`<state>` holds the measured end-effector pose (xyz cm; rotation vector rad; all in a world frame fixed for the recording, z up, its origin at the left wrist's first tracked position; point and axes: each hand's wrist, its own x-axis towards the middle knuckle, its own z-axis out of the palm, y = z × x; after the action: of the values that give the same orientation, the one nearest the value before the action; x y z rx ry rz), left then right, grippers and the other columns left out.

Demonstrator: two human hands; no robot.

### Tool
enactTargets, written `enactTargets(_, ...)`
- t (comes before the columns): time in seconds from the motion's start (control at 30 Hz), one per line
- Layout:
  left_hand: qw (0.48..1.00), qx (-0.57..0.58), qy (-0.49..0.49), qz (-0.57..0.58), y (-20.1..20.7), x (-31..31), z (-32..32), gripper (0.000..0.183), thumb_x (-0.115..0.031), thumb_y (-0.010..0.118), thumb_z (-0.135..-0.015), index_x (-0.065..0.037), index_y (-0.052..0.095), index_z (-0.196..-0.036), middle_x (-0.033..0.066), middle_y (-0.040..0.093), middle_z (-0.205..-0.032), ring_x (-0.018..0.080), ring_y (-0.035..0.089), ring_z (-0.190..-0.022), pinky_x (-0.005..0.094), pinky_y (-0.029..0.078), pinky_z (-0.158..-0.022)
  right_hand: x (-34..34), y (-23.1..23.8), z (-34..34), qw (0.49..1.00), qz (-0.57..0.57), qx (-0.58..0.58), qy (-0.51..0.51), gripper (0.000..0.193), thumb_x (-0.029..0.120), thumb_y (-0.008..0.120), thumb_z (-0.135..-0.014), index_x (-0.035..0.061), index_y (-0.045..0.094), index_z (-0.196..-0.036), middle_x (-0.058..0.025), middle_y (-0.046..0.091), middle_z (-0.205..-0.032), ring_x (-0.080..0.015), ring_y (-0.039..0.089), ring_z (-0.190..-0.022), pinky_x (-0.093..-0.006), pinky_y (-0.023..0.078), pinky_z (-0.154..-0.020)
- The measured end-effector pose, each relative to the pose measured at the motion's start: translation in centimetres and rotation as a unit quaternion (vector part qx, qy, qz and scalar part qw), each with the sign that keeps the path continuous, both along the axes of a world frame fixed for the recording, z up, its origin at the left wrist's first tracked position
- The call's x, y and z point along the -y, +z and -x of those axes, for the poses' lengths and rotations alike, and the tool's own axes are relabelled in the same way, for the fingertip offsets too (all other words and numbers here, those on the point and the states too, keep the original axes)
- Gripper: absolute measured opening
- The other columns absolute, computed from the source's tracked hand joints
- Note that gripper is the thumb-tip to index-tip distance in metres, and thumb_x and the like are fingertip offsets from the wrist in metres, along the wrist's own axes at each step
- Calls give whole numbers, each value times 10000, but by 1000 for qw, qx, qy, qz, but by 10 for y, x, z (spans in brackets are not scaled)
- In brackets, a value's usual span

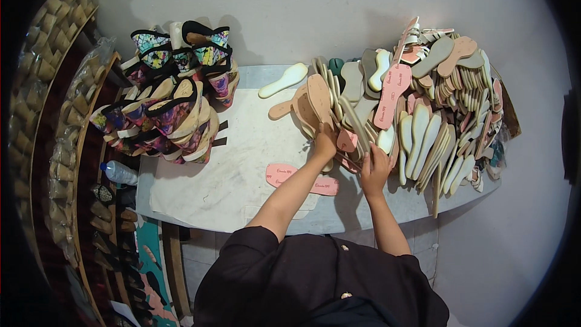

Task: The recorder is sorting and stacking various shoe insoles and components on a work table in a shoe manufacturing facility.

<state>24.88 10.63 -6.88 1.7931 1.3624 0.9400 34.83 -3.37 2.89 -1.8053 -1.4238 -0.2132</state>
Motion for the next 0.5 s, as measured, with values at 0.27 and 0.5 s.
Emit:
enactTargets(0.27,987,-128,-15,99,39,2,72,497,-330,483,-873,7,451,-1237,262,547,-1067,408,549,-977,458,453,-822,-23,-3,-8,994,17,-108,10,315,138,504,-883,98,525,-1195,-108,607,-1059,-251,564,-990,-466,289,-993)
enactTargets(0.5,968,-229,-42,95,53,97,129,755,-403,617,-767,-81,305,-1375,223,333,-1345,348,314,-1264,505,263,-1007,-76,2,-10,972,-126,-195,39,326,64,441,-902,30,487,-1223,-179,587,-1119,-298,575,-1014,-316,425,-883)
